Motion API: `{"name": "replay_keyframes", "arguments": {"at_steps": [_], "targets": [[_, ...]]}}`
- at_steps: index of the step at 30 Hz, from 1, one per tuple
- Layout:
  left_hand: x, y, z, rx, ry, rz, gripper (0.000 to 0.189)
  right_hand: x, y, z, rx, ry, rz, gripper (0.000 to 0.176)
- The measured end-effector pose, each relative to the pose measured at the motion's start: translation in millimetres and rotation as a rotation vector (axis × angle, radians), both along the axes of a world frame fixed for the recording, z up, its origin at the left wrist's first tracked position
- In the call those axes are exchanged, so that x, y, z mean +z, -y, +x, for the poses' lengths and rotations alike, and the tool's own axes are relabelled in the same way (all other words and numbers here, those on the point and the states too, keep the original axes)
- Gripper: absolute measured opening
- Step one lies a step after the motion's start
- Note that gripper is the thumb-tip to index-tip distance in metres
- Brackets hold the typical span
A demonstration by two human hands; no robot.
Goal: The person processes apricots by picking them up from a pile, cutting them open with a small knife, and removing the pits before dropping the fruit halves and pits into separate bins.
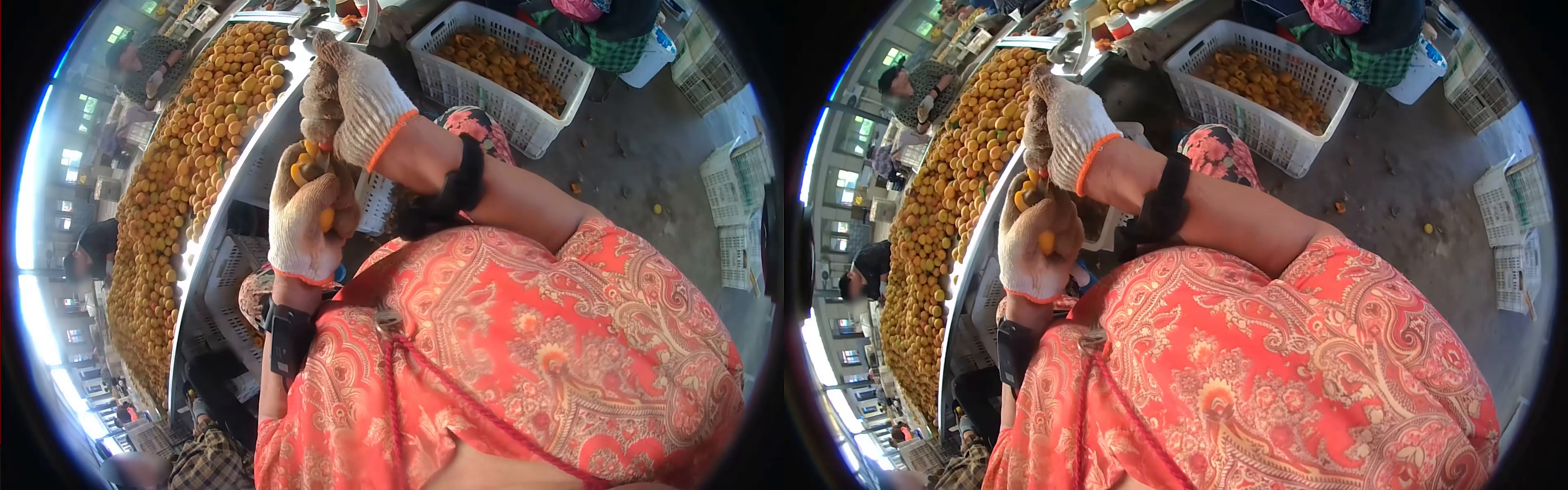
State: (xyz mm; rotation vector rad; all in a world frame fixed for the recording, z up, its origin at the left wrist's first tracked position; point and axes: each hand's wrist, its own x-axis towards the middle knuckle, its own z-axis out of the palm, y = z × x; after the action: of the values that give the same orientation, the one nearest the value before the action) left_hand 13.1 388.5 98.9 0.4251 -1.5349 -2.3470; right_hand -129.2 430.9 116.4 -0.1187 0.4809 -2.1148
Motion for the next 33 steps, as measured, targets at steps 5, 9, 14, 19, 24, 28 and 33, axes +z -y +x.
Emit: {"name": "replay_keyframes", "arguments": {"at_steps": [5, 9, 14, 19, 24, 28, 33], "targets": [[-13.9, 14.1, 0.1, -0.042, 0.033, -0.052, 0.017, -24.2, 18.1, -9.3, 0.126, 0.222, 0.017, 0.044], [-31.9, 27.7, -10.7, 0.051, 0.062, 0.051, 0.015, -45.0, 44.9, -20.7, -0.027, 0.288, 0.148, 0.046], [-35.9, 49.0, -18.1, 0.237, 0.352, 0.316, 0.038, -44.2, 32.8, -37.1, -0.177, -0.219, 0.22, 0.029], [-40.2, 67.2, -18.2, 0.381, 0.512, 0.405, 0.055, -86.9, 35.9, -11.2, -0.077, -1.533, 0.543, 0.038], [-40.1, 70.8, -7.8, 0.312, 0.538, 0.34, 0.056, -97.8, 54.2, 7.6, -0.144, -1.451, 0.437, 0.024], [-39.5, 82.5, 23.1, 0.201, 0.299, 0.136, 0.026, -97.3, 72.6, 9.7, -0.217, -1.458, 0.551, 0.016], [-26.3, 133.1, 93.8, 0.462, 0.328, -0.061, 0.015, -125.3, 74.6, -9.6, -0.164, -1.288, 0.78, 0.034]]}}
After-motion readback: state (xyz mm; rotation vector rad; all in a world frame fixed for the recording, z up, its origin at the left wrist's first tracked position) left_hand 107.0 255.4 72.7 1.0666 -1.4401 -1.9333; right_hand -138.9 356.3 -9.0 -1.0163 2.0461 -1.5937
